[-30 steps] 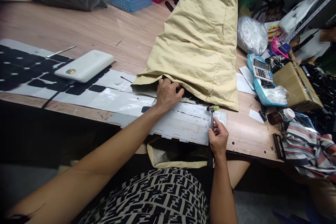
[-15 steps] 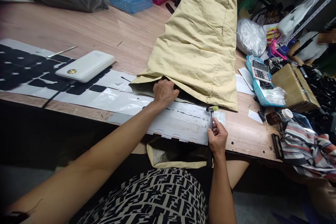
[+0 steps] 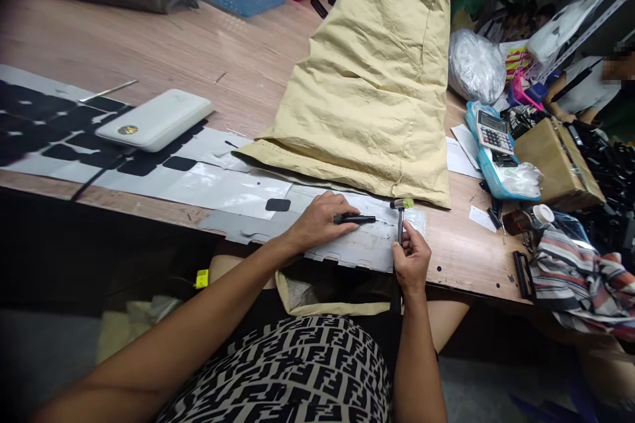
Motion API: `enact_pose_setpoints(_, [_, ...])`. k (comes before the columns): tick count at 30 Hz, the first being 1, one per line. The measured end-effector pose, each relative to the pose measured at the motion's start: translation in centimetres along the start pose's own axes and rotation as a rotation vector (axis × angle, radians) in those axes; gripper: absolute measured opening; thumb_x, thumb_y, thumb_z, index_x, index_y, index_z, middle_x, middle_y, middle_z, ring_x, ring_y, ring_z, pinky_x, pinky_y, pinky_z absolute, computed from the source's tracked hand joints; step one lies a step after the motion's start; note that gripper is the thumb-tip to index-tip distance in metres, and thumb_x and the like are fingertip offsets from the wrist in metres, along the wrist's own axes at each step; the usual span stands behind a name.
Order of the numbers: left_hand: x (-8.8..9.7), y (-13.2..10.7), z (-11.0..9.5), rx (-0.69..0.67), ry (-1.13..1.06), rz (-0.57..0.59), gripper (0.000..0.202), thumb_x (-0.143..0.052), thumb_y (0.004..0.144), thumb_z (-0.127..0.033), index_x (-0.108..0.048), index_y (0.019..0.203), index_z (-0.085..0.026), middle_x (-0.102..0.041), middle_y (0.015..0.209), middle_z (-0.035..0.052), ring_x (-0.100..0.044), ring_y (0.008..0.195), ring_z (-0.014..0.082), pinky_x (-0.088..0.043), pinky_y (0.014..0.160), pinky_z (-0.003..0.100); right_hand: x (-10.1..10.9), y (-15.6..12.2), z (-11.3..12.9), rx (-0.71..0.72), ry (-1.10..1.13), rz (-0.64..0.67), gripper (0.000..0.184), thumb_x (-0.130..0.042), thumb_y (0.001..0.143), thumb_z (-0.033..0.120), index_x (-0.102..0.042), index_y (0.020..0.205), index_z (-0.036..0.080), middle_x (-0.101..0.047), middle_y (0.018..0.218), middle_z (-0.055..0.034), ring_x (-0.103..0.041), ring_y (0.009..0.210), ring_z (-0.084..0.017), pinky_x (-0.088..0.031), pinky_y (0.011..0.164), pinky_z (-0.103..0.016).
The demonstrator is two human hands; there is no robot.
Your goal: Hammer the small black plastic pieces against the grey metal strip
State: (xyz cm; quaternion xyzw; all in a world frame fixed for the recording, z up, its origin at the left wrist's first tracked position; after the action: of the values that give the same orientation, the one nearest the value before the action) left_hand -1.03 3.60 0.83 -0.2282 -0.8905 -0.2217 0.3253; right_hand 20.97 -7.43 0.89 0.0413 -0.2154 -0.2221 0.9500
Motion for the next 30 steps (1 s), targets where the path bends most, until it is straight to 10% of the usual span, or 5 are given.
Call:
enact_pose_setpoints(19, [0.4, 0.8, 0.9, 0.089, -0.183, 0.034, 0.013, -0.077, 0.071, -0.024, -0.071, 0.081, -0.019, -0.066, 0.080, 0.0019, -0.054, 0.084, 0.0202, -0.042, 0.079, 0.033, -3.5, -3.5, 7.7, 0.433, -0.211, 0.194, 0.051, -0.058, 0.083, 0.013, -0.065, 0.133, 0.022, -0.063, 0.083, -0.0028, -0.056, 0.066, -0.015, -0.051, 0.060, -0.028])
enact_pose_setpoints(30, [0.6, 0.9, 0.6, 0.097, -0.208, 0.016, 0.012, -0.078, 0.069, -0.023, -0.073, 0.079, -0.019, -0.067, 0.077, 0.0009, -0.056, 0.082, 0.0191, -0.042, 0.078, 0.033, -3.6, -3.6, 8.1, 0.491, -0.272, 0.161, 0.050, -0.056, 0.083, 0.010, -0.065, 0.131, 0.018, -0.065, 0.084, -0.0044, -0.059, 0.067, -0.016, -0.053, 0.062, -0.029])
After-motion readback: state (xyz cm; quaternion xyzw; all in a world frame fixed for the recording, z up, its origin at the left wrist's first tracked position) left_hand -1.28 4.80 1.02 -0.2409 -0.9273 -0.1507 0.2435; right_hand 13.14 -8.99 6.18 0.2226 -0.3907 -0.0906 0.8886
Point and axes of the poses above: each hand's wrist, its own y-axis towards the middle knuckle, its own x-axis out of the back of the hand, z = x × y, the point moved 5 cm from there along y, towards the middle knuckle
